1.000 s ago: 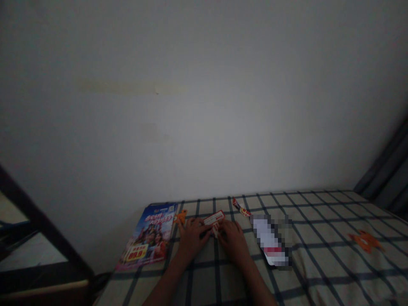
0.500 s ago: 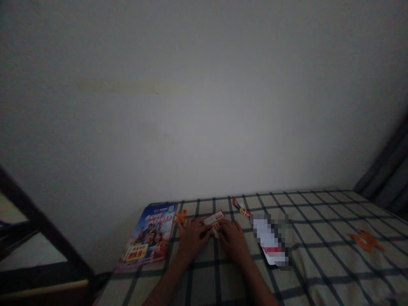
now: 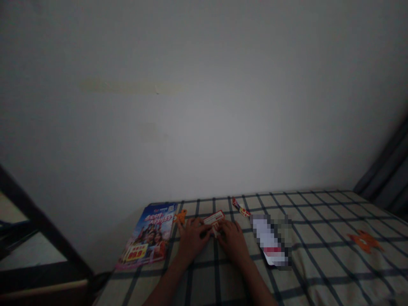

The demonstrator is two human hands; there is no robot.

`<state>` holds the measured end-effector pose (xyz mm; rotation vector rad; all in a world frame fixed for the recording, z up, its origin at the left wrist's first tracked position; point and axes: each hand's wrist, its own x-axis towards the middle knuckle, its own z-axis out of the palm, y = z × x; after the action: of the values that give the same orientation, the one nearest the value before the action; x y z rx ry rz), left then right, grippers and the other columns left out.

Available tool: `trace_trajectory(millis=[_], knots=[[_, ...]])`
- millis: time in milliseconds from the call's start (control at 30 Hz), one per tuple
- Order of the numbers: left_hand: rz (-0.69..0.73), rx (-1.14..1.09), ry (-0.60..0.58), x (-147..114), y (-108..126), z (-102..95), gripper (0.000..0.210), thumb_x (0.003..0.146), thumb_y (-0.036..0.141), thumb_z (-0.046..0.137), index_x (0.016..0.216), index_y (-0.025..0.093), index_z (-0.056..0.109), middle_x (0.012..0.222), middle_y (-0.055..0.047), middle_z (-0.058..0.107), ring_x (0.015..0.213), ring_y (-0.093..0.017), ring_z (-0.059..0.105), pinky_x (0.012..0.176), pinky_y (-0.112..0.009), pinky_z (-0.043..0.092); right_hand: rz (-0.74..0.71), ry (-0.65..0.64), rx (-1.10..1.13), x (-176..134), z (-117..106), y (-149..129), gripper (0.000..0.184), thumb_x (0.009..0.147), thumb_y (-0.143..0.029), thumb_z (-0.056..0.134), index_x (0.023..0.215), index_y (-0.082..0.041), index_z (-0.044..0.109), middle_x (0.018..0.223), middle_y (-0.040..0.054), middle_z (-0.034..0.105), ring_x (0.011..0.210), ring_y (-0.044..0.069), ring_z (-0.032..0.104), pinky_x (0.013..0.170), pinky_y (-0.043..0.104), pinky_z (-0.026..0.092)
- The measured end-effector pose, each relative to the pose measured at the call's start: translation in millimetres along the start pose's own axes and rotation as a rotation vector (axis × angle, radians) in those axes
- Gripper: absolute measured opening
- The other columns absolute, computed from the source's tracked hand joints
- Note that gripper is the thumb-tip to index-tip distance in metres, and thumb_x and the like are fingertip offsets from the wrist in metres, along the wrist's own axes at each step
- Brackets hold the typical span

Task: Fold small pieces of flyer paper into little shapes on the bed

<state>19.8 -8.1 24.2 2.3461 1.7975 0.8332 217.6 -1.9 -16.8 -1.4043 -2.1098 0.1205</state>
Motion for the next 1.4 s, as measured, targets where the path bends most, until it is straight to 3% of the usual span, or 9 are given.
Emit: trace_trajectory(millis=[333, 633, 833, 1133, 1400], knots=[[-0.053, 0.019, -0.015, 2.0, 4.9, 4.6, 0.022, 0.087, 0.051, 0.066, 0.099, 0.038, 0.078, 0.113, -0.003, 0.068, 0.117, -0.032, 0.052, 0.112, -0.076, 0.000, 0.060, -0.026, -0.017, 1.0, -1.2, -2.4, 0.033, 0.091, -0.028, 0.055, 0.123, -0.026, 0.060, 0.129, 0.0073, 0.066, 0.123, 0.025, 0.059, 0.115, 0.051, 0.033], [-0.049, 0.059, -0.019, 1.2, 6.4, 3.8, 0.022, 0.086, 0.048, 0.067, 0.102, 0.038, 0.077, 0.115, -0.003, 0.068, 0.117, -0.032, 0.052, 0.113, -0.073, 0.008, 0.048, -0.017, -0.010, 0.3, -0.1, -0.8, 0.027, 0.089, -0.025, 0.055, 0.115, -0.027, 0.063, 0.130, 0.0063, 0.066, 0.125, 0.025, 0.058, 0.114, 0.050, 0.035], [-0.047, 0.016, -0.015, 0.7, 3.4, 5.7, 0.018, 0.086, 0.047, 0.068, 0.098, 0.036, 0.076, 0.116, -0.002, 0.068, 0.118, -0.032, 0.052, 0.111, -0.077, -0.003, 0.049, -0.044, 0.009, -0.3, 0.6, -0.4, 0.024, 0.092, -0.027, 0.053, 0.114, -0.028, 0.063, 0.131, 0.0060, 0.065, 0.125, 0.026, 0.057, 0.115, 0.052, 0.033], [-0.033, 0.024, -0.012, -0.2, 1.8, 7.9, 0.018, 0.087, 0.047, 0.067, 0.099, 0.039, 0.077, 0.116, -0.002, 0.067, 0.118, -0.033, 0.051, 0.114, -0.072, 0.007, 0.055, -0.057, 0.006, 0.4, -1.7, -1.1, 0.027, 0.091, -0.025, 0.054, 0.116, -0.027, 0.062, 0.131, 0.0062, 0.065, 0.126, 0.026, 0.056, 0.115, 0.051, 0.034], [-0.050, 0.029, -0.029, 0.0, 5.2, 2.3, 0.019, 0.087, 0.047, 0.065, 0.100, 0.038, 0.076, 0.116, -0.003, 0.067, 0.118, -0.033, 0.050, 0.111, -0.076, -0.001, 0.060, -0.065, -0.019, 0.2, 2.4, 0.8, 0.028, 0.091, -0.022, 0.050, 0.116, -0.028, 0.062, 0.132, 0.0052, 0.064, 0.127, 0.025, 0.055, 0.116, 0.051, 0.031]])
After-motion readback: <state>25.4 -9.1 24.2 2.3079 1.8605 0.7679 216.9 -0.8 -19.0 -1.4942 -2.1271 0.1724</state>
